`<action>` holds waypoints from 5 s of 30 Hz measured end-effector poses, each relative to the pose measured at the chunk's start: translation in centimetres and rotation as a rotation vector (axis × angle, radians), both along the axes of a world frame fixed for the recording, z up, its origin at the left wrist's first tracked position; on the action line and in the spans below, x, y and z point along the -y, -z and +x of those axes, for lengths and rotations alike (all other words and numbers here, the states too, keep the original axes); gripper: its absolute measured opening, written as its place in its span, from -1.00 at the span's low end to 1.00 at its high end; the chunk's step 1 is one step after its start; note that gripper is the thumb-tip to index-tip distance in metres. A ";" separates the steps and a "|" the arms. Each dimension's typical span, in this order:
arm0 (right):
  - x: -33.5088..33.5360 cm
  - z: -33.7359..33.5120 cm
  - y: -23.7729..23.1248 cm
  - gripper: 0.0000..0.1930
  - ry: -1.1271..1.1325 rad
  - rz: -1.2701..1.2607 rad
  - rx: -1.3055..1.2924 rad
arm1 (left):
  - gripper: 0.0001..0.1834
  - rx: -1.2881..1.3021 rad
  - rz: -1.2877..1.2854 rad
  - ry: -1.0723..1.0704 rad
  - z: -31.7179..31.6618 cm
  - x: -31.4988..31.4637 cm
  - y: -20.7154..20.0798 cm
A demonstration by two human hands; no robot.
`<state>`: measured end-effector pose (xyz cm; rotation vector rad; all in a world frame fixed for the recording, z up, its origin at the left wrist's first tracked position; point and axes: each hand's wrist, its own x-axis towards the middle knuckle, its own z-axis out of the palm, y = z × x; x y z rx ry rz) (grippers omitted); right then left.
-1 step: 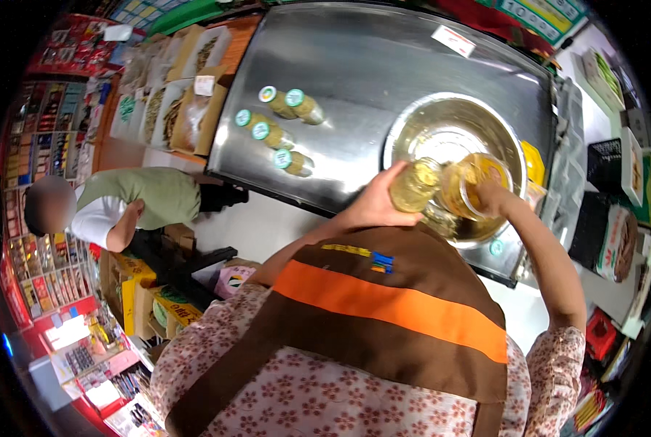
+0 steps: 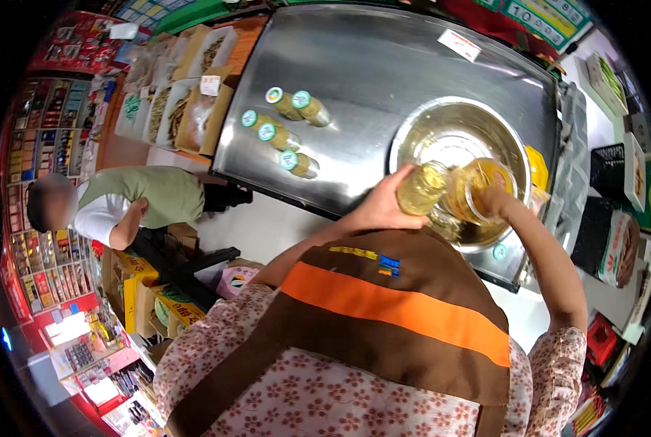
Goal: The person scoops a yellow-green paste from a large metal bowl into small glass jars using chopsticks. The person repeatedly packs the paste into each jar, then places the filled jar on the counter and picks up an empty one to continue the process.
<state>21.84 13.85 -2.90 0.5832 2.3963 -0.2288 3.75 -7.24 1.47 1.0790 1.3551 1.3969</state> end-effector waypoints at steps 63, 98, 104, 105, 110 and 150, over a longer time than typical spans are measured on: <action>-0.3 8.4 -6.8 -0.82 1.170 -0.922 -1.531 | -0.13 -0.413 0.085 0.438 6.0 -8.7 2.9; 3.1 5.9 -5.4 -0.80 1.294 -0.875 -1.457 | -0.13 -0.335 0.074 0.488 6.8 -8.3 1.1; 0.5 7.4 -4.1 -0.88 1.506 -1.039 -1.723 | -0.07 -0.368 0.030 0.481 6.7 -8.2 1.0; -0.5 7.4 -4.9 -0.90 1.479 -0.986 -1.820 | -0.06 -0.373 0.006 0.508 6.6 -8.1 1.1; 0.7 8.1 -9.1 -0.84 1.395 -0.950 -1.654 | -0.07 -0.418 -0.006 0.421 6.6 -8.6 2.8; 2.0 8.3 -18.1 -0.57 0.356 -0.617 -0.714 | -0.17 -0.154 0.046 0.406 5.6 -6.8 -1.1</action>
